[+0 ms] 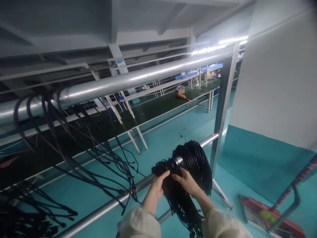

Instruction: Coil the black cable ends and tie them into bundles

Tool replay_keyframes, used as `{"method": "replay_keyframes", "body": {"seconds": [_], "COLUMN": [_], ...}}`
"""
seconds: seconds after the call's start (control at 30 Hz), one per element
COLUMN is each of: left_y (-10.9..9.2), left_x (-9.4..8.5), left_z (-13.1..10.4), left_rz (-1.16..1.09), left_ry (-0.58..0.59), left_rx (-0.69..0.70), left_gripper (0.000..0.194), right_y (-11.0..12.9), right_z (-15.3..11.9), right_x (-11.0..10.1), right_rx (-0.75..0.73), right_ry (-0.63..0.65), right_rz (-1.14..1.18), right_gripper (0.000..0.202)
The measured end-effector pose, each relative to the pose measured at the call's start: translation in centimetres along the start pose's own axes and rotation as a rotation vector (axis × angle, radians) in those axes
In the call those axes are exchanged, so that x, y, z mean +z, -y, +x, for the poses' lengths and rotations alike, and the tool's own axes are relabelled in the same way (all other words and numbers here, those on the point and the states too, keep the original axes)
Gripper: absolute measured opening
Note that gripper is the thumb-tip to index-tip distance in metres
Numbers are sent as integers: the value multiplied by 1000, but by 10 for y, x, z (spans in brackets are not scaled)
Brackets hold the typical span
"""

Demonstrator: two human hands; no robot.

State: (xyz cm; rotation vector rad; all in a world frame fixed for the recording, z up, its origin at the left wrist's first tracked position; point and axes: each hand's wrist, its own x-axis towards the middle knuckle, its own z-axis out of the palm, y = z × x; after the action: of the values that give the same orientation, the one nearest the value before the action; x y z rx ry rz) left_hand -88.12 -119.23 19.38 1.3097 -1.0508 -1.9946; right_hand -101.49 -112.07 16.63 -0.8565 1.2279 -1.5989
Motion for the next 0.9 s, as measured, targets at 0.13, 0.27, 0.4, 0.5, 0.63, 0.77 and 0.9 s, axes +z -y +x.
{"method": "replay_keyframes", "body": {"seconds": [0.13, 0.27, 0.4, 0.5, 0.63, 0.77, 0.9], "left_y": [-8, -17, -23, -25, -24, -18, -12], "left_x": [-6, -22, -39, -50, -58, -57, -56], "left_z": [-5, -16, -29, -38, -44, -45, -42], "left_rz": [26, 57, 87, 106, 104, 54, -15], "left_ry": [-40, -73, -68, -54, -30, 2, 37], "left_rx": [32, 43, 49, 19, -20, -54, -69], "left_gripper": [15, 21, 17, 15, 33, 32, 44], "right_y": [7, 18, 26, 27, 25, 20, 8], "right_z": [9, 15, 14, 11, 6, 0, -4], "right_x": [-13, -29, -37, -33, -10, 26, 52], "right_rx": [26, 62, 46, 32, 15, 24, 61], "right_ry": [-53, -71, -82, -68, 3, 81, 74], "right_rz": [11, 11, -40, -65, -66, -48, -33], "right_gripper": [36, 38, 41, 40, 39, 41, 42]}}
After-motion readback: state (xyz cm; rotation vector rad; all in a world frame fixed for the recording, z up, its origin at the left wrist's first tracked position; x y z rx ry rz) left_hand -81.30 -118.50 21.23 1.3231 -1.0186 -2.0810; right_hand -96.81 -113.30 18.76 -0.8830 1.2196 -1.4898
